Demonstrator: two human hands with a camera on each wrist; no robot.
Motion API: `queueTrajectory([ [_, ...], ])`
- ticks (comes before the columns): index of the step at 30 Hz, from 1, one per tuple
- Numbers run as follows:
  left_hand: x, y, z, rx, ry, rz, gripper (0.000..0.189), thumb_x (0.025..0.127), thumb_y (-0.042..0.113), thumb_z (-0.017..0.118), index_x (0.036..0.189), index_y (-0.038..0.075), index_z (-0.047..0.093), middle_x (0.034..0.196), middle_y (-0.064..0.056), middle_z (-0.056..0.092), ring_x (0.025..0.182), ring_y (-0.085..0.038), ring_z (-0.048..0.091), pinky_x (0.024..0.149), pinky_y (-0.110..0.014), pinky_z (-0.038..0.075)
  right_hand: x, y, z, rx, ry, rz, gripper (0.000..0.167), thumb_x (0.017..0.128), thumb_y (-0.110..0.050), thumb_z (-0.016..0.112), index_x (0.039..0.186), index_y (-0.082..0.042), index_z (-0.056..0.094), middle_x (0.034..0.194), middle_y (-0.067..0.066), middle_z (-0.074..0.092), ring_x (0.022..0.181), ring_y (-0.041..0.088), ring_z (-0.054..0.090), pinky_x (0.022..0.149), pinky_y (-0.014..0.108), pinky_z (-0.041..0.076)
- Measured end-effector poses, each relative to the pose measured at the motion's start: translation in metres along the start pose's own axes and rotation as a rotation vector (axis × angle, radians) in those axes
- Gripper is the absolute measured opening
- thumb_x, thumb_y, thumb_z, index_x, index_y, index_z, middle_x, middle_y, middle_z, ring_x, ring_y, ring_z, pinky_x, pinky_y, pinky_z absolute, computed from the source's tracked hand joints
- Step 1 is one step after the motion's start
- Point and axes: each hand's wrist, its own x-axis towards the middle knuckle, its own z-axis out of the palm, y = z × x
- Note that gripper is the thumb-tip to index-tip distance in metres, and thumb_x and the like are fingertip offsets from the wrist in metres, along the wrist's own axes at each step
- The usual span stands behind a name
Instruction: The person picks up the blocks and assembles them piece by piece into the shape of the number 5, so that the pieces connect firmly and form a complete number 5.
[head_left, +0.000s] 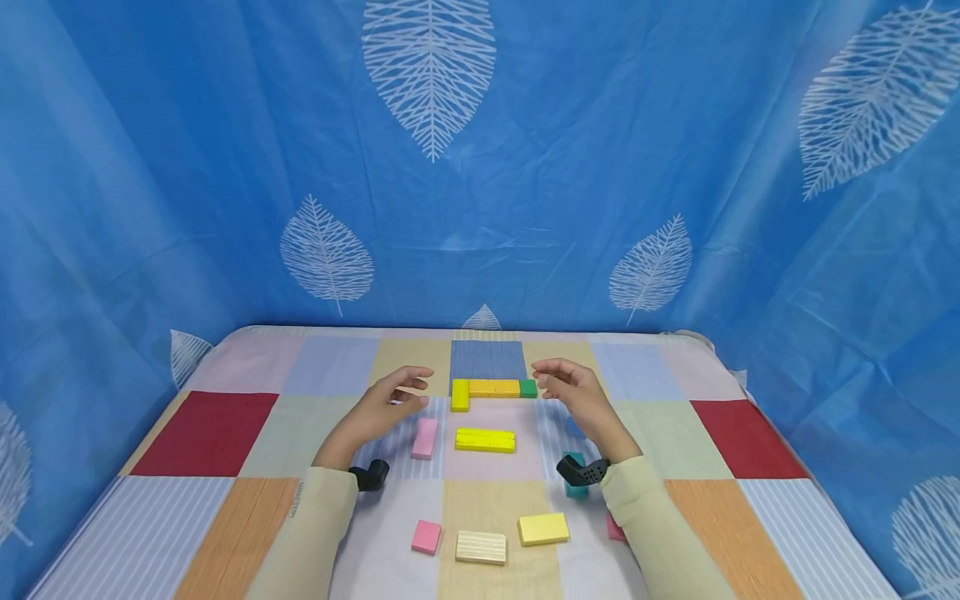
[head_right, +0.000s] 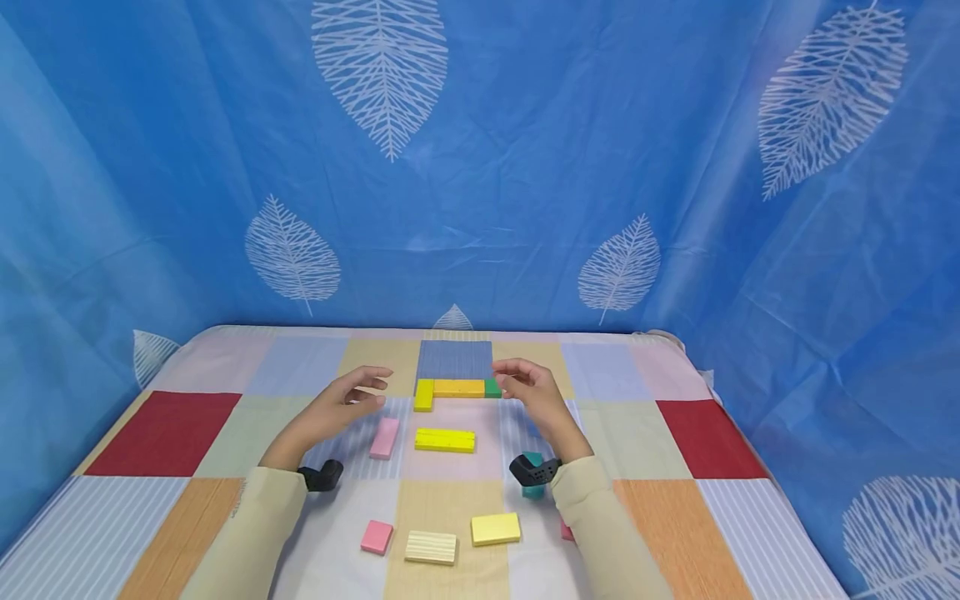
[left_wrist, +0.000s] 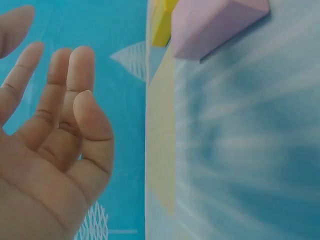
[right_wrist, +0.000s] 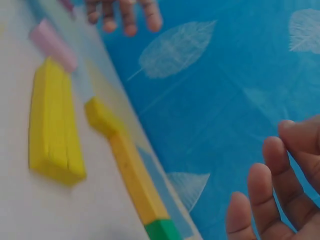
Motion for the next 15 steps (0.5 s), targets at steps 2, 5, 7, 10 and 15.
queueTrajectory([
  [2, -0.006, -0.001, -0.002, -0.005, 0.014, -0.016, 0.047, 0.108, 0.009, 0.065, 0.152, 0.0, 0.054, 0.147, -0.027, 0.059, 0.13, -0.045, 0.059, 0.109, -0.057, 0.049, -0.003, -0.002, 0.001, 0.088, 0.04, 0.008, 0.035, 0.108, -0.009, 0.063, 0.135, 0.013, 0.062, 0.123, 0.015, 0.069, 0.106, 0.025, 0.066, 0.087, 0.027, 0.058],
  [5, -0.013, -0.001, -0.003, 0.003, -0.002, -0.047, 0.048, 0.107, 0.008, 0.066, 0.152, -0.001, 0.055, 0.141, -0.025, 0.062, 0.129, -0.043, 0.058, 0.11, -0.057, 0.048, -0.01, -0.005, 0.003, 0.22, 0.08, 0.01, 0.025, 0.107, -0.004, 0.063, 0.129, 0.008, 0.066, 0.113, 0.004, 0.069, 0.1, 0.02, 0.066, 0.085, 0.025, 0.058],
  [7, -0.017, -0.002, -0.003, 0.003, -0.029, -0.064, 0.048, 0.106, 0.008, 0.067, 0.151, -0.003, 0.055, 0.136, -0.024, 0.064, 0.127, -0.042, 0.058, 0.109, -0.056, 0.049, -0.014, -0.005, 0.004, 0.304, 0.098, 0.009, 0.018, 0.107, -0.001, 0.061, 0.122, 0.002, 0.07, 0.11, 0.002, 0.069, 0.096, 0.018, 0.066, 0.084, 0.025, 0.057],
  [10, -0.021, -0.004, -0.004, -0.008, -0.067, -0.089, 0.049, 0.105, 0.009, 0.069, 0.151, -0.005, 0.055, 0.134, -0.025, 0.064, 0.121, -0.039, 0.061, 0.104, -0.054, 0.053, -0.017, -0.006, 0.005, 0.356, 0.111, 0.016, 0.017, 0.107, 0.0, 0.059, 0.118, -0.003, 0.072, 0.107, 0.001, 0.069, 0.093, 0.016, 0.065, 0.083, 0.026, 0.057],
  [15, -0.022, -0.008, -0.006, -0.009, -0.086, -0.153, 0.053, 0.104, 0.015, 0.072, 0.152, -0.002, 0.055, 0.133, -0.022, 0.064, 0.115, -0.037, 0.061, 0.1, -0.053, 0.055, -0.018, -0.004, 0.005, 0.332, 0.105, 0.042, 0.017, 0.107, -0.001, 0.06, 0.121, 0.0, 0.07, 0.104, 0.001, 0.068, 0.092, 0.017, 0.066, 0.082, 0.025, 0.057],
])
